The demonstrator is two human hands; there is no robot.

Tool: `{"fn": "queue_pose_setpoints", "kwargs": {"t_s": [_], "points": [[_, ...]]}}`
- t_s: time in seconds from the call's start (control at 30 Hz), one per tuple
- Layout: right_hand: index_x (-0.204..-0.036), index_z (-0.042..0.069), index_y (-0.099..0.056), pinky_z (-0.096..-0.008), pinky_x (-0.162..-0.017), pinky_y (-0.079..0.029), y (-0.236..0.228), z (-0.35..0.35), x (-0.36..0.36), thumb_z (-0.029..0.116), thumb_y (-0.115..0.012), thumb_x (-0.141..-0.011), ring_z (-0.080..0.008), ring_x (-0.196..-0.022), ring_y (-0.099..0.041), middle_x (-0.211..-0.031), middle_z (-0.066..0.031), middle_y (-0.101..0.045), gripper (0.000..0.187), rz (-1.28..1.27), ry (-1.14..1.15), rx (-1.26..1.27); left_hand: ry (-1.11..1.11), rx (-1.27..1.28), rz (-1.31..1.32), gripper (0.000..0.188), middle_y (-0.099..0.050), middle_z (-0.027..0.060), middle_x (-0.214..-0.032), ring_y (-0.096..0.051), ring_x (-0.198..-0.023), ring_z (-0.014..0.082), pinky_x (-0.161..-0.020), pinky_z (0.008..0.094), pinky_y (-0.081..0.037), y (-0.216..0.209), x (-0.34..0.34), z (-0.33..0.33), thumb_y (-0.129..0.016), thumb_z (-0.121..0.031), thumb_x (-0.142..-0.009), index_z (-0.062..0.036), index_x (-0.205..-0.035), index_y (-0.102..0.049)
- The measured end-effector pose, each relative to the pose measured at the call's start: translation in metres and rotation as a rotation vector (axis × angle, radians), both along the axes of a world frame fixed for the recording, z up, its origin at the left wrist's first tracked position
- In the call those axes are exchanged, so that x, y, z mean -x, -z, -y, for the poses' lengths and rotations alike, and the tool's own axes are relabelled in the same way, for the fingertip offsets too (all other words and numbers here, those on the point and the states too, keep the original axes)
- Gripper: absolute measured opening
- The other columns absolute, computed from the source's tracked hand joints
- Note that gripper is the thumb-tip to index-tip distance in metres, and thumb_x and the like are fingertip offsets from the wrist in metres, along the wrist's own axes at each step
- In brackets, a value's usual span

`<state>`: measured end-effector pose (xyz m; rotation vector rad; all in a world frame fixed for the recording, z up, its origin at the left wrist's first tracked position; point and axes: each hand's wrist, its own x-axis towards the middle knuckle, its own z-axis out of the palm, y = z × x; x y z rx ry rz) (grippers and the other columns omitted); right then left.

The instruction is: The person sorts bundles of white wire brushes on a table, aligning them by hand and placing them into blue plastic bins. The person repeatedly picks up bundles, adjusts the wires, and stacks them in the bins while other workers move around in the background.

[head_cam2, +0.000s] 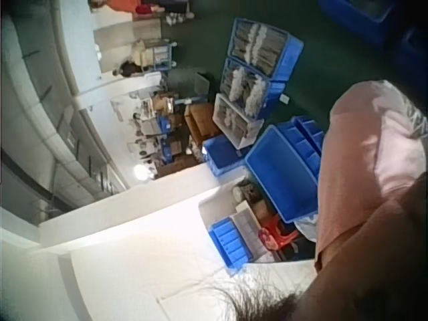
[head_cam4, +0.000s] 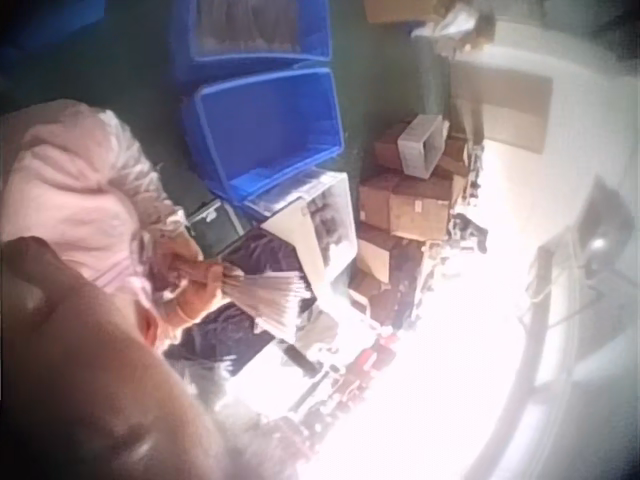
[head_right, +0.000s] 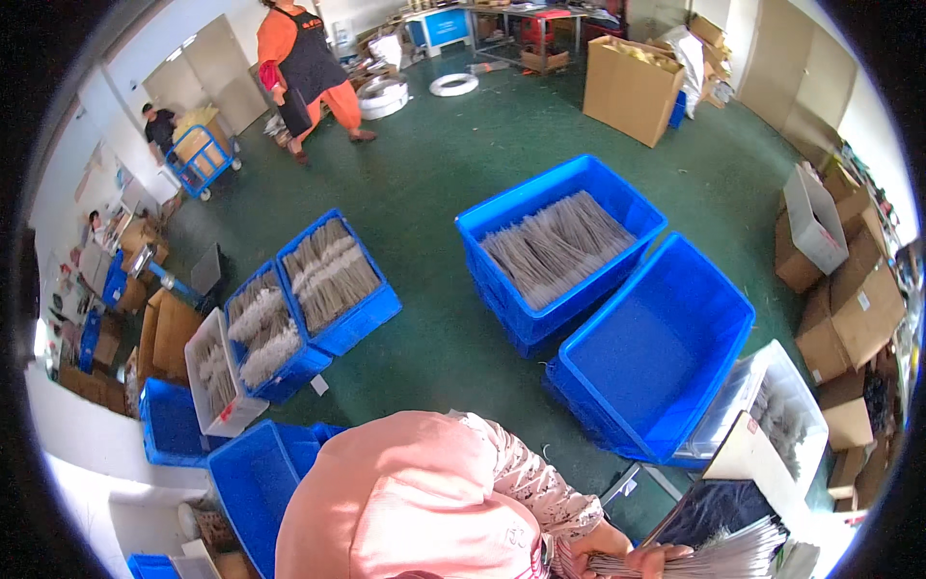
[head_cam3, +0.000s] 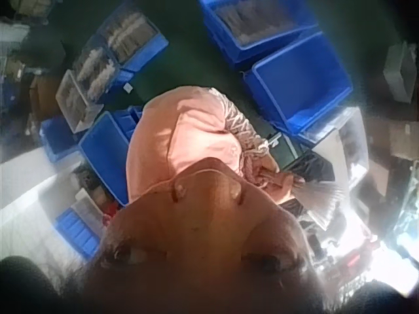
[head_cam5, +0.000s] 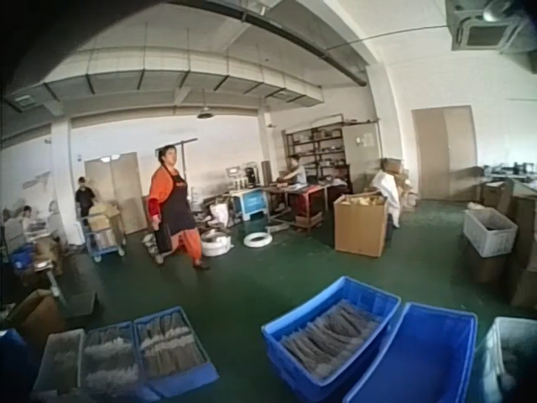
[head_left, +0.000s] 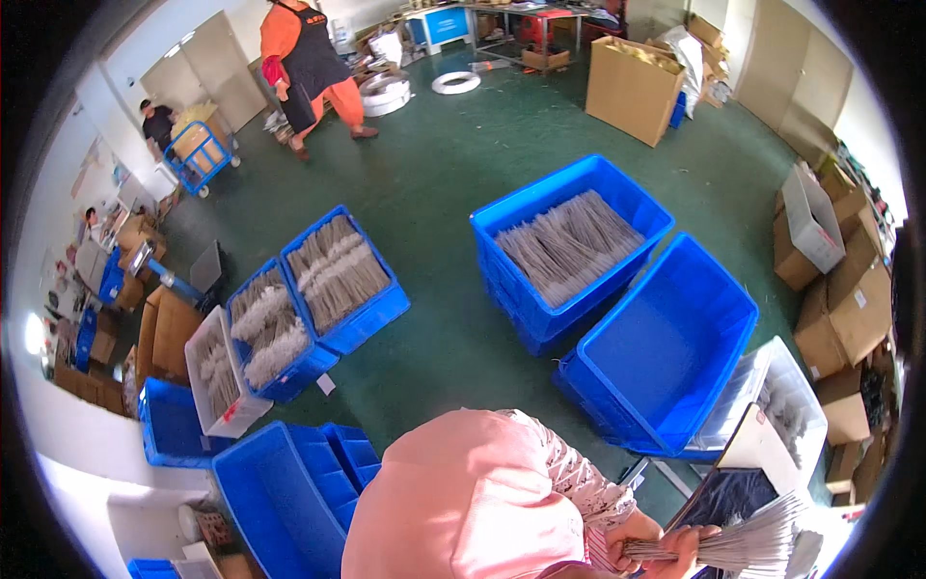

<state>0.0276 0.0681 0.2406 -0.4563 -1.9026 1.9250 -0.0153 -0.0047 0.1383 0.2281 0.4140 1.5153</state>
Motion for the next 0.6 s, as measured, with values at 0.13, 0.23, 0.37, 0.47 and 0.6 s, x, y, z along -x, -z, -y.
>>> {"fn": "queue_pose_setpoints", "kwargs": {"t_s": [0.13, 0.23, 0.37, 0.47, 0.6], "points": [[-0.111, -0.002, -0.045, -0.0274, -0.053, -0.047, 0.003, -0.012, -0.012, 0.016, -0.060, -0.087, -0.0151, -0.055, -0.052, -0.067, -0.0107, -0.053, 0.034, -0.019, 0.046, 0.004, -0.066, -0.054, 0.039, 0.041, -0.060, 0.0114, -0.070, -0.062, -0.064, 0.0261, -0.047, 0.0375, -0.047, 0.000, 0.001, -0.001, -0.051, -0.047, -0.083, -0.0079, -0.091, -0.059], [-0.110, -0.002, -0.046, -0.0275, -0.053, -0.047, -0.005, -0.017, -0.022, 0.016, -0.060, -0.086, -0.0153, -0.054, -0.052, -0.066, -0.0110, -0.053, 0.033, -0.041, 0.103, 0.016, -0.174, -0.170, -0.596, 0.035, -0.063, 0.0098, -0.080, -0.063, -0.076, 0.0276, -0.057, 0.0427, -0.052, 0.030, 0.002, -0.025, -0.068, -0.026, -0.071, -0.0042, -0.098, -0.060], [-0.100, 0.000, -0.045, -0.0294, -0.047, -0.040, -0.013, 0.005, -0.026, 0.011, -0.058, -0.085, -0.0135, -0.052, -0.048, -0.060, -0.0043, -0.049, 0.023, 0.088, 0.279, -0.002, -0.220, -0.111, -0.982, 0.049, -0.065, 0.0088, -0.083, -0.063, -0.078, 0.0228, -0.066, 0.0348, -0.052, 0.045, -0.017, -0.056, -0.077, -0.011, -0.058, 0.0005, -0.103, -0.061], [-0.089, 0.001, -0.050, -0.0281, -0.048, -0.040, -0.013, 0.001, -0.033, 0.013, -0.064, -0.082, -0.0151, -0.052, -0.049, -0.062, -0.0051, -0.052, 0.020, 0.133, 0.379, 0.096, -0.278, -0.059, -1.013, 0.041, -0.066, 0.0092, -0.079, -0.063, -0.075, 0.0190, -0.066, 0.0314, -0.051, 0.042, -0.033, -0.062, -0.074, -0.011, -0.057, 0.0029, -0.094, -0.062], [-0.073, 0.001, -0.054, -0.0319, -0.053, -0.044, -0.021, 0.002, -0.046, 0.018, -0.065, -0.082, -0.0169, -0.058, -0.053, -0.067, -0.0082, -0.055, 0.022, 0.134, 0.518, 0.126, 0.004, -0.062, -0.811, 0.030, -0.065, 0.0108, -0.073, -0.063, -0.057, 0.0178, -0.050, 0.0307, -0.052, 0.016, -0.042, -0.056, -0.069, -0.004, -0.062, 0.0033, -0.089, -0.060]]}}
